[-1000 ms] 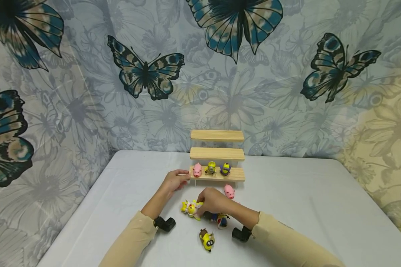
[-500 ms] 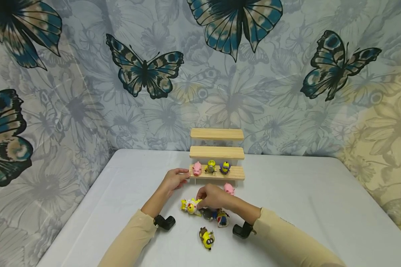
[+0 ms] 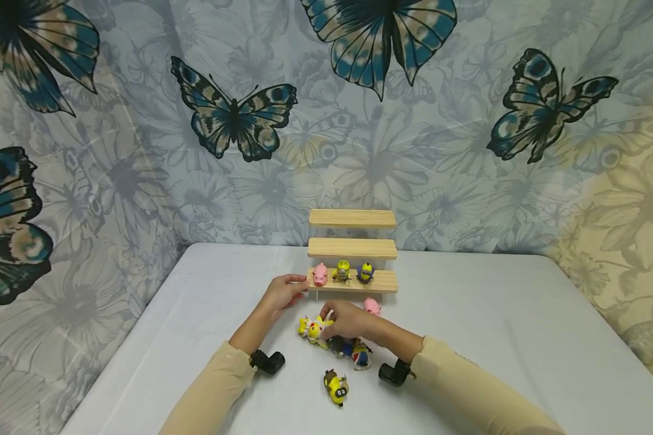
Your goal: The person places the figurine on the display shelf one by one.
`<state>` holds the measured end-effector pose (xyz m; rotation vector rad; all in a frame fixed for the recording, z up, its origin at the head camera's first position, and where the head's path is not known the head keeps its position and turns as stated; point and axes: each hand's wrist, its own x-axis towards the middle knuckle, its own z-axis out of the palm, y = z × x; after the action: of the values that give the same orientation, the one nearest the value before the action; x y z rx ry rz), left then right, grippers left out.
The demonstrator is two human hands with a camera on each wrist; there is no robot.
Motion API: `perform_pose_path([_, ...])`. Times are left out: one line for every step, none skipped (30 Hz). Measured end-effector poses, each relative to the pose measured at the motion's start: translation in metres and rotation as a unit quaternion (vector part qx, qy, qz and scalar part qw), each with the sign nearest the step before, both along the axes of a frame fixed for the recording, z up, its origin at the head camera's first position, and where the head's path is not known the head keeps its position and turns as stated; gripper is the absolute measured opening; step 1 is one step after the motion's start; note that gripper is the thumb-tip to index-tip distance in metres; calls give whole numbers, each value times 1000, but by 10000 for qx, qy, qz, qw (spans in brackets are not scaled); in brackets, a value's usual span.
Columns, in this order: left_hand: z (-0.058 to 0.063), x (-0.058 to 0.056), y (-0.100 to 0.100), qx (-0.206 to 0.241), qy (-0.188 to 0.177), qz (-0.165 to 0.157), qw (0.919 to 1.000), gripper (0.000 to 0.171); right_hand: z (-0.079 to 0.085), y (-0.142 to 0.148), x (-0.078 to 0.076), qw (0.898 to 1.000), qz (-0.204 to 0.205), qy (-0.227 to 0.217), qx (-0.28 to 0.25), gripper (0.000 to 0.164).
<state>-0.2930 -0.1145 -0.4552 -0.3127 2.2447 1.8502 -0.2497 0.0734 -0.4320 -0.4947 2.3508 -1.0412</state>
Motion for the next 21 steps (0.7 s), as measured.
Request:
perform_pose_path([0, 0, 0, -3, -1, 3, 10000, 32, 0, -1, 0, 10000, 5, 65, 32, 29])
perform_pose_path([-1, 0, 0, -19, 7, -1, 10000, 32, -1, -2, 1, 9998, 22, 168, 87, 32])
perform_pose_path([-1, -1, 0, -10, 5, 2, 10000, 32, -1, -3, 1, 9996, 28, 253, 145, 34])
perform_pose_path([-1, -1, 0, -9, 2, 2, 10000, 33, -2, -4, 2, 9992, 50, 359, 176, 36])
perform_pose_path([-1, -1, 0, -11, -5, 5, 10000, 33, -2, -5, 3, 9985, 73, 494, 246, 38])
perform_pose_path([-1, -1, 0, -25, 8, 0, 10000, 33, -3, -7, 4, 9972, 93, 645, 354, 40])
perform_pose_path([-2, 0, 0, -31, 8, -1, 10000, 33, -3, -9, 4, 9962, 106, 757, 420, 41])
perform_pose_path([-2, 0, 0, -41, 9, -3, 10000, 33, -4, -11, 5, 9952, 107, 832, 497, 42])
perform_pose_path([-2, 0, 0, -35, -7, 3, 10000, 33, -5, -12, 5, 9943, 104, 899, 572, 42])
perform_pose_path([-1, 0, 0, -54, -5, -1, 10000, 33, -5, -13, 6, 9930, 109, 975, 657, 43])
perform_pose_path([-1, 0, 0, -59, -12, 0, 10000, 32, -6, -14, 6, 9917, 107, 1032, 759, 43])
perform_pose_path([-1, 0, 0, -57, -26, 6, 10000, 32, -6, -15, 6, 9906, 111, 1081, 827, 43])
perform_pose_path([-1, 0, 0, -55, -41, 13, 10000, 32, -6, -16, 6, 9900, 112, 1106, 868, 43])
perform_pose_path([-1, 0, 0, -65, -40, 11, 10000, 32, -6, -16, 6, 9891, 117, 1144, 917, 43])
perform_pose_path([0, 1, 0, -72, -38, 10, 10000, 32, -6, -16, 6, 9885, 122, 1183, 937, 42])
perform_pose_path([0, 1, 0, -75, -30, 8, 10000, 32, -6, -16, 6, 9882, 126, 1217, 922, 41])
perform_pose_path([0, 1, 0, -71, -26, 7, 10000, 32, -6, -16, 6, 9884, 126, 1238, 870, 40])
perform_pose_path([0, 1, 0, -65, -22, 11, 10000, 32, -6, -16, 6, 9886, 130, 1258, 823, 38])
perform_pose_path([0, 0, 0, -62, -18, 11, 10000, 32, -6, -15, 6, 9888, 132, 1260, 784, 37])
perform_pose_path([0, 0, 0, -58, -11, 9, 10000, 32, -6, -15, 5, 9894, 127, 1253, 725, 37])
perform_pose_path([0, 0, 0, -48, -6, 4, 10000, 32, -5, -15, 5, 9900, 121, 1250, 646, 37])
